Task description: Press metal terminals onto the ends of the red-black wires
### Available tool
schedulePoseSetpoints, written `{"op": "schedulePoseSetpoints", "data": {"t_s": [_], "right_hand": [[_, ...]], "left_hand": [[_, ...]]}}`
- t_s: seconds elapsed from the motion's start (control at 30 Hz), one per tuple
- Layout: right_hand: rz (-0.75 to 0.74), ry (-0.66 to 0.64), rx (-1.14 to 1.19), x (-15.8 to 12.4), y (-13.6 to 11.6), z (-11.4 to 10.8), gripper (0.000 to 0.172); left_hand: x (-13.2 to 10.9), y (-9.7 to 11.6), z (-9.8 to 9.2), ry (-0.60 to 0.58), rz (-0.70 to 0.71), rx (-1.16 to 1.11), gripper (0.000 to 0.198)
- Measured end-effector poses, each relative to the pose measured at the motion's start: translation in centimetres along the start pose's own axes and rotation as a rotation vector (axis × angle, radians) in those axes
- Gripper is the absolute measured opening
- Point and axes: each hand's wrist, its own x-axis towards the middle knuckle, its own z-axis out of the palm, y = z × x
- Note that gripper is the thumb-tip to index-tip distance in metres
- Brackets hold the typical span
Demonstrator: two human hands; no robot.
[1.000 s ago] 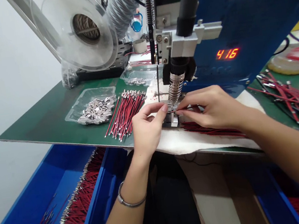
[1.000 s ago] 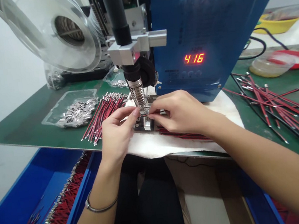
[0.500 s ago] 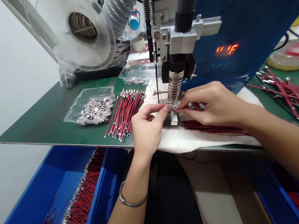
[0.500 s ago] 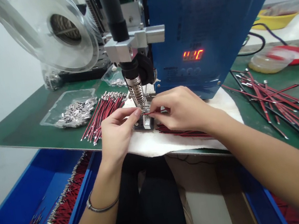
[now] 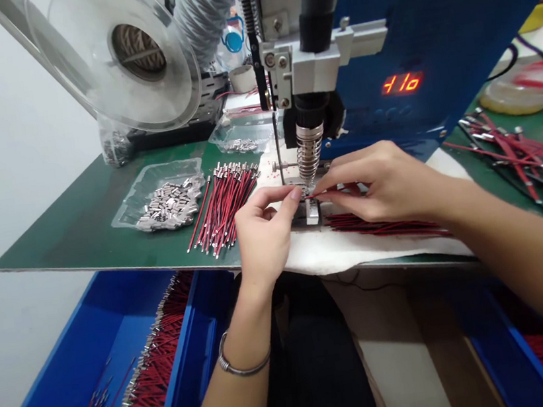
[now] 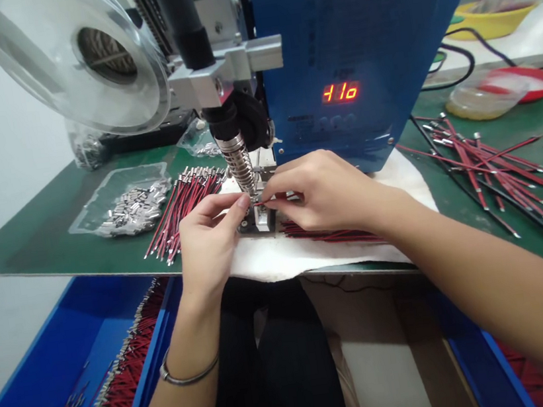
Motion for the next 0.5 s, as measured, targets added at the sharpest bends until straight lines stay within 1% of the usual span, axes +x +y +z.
{"op": "schedulePoseSetpoints", "data": {"t_s": [0.13, 0.33, 0.5], "right_hand": [[-0.01, 0.001, -0.003, 0.01, 0.06, -0.1, 0.025], [0.024, -0.043, -0.002, 0.08, -0.04, -0.24, 0.026], [-0.004, -0.062, -0.005, 0.05, 0.15, -0.26, 0.027]], "left_hand": [[-0.02, -0.03, 0.01, 0.0, 0.012, 0.024, 0.018], [-0.05, 0.02, 0.08, -0.001, 0.007, 0.031, 0.018], [-0.06, 0.01, 0.05, -0.001, 0.007, 0.038, 0.019]]}}
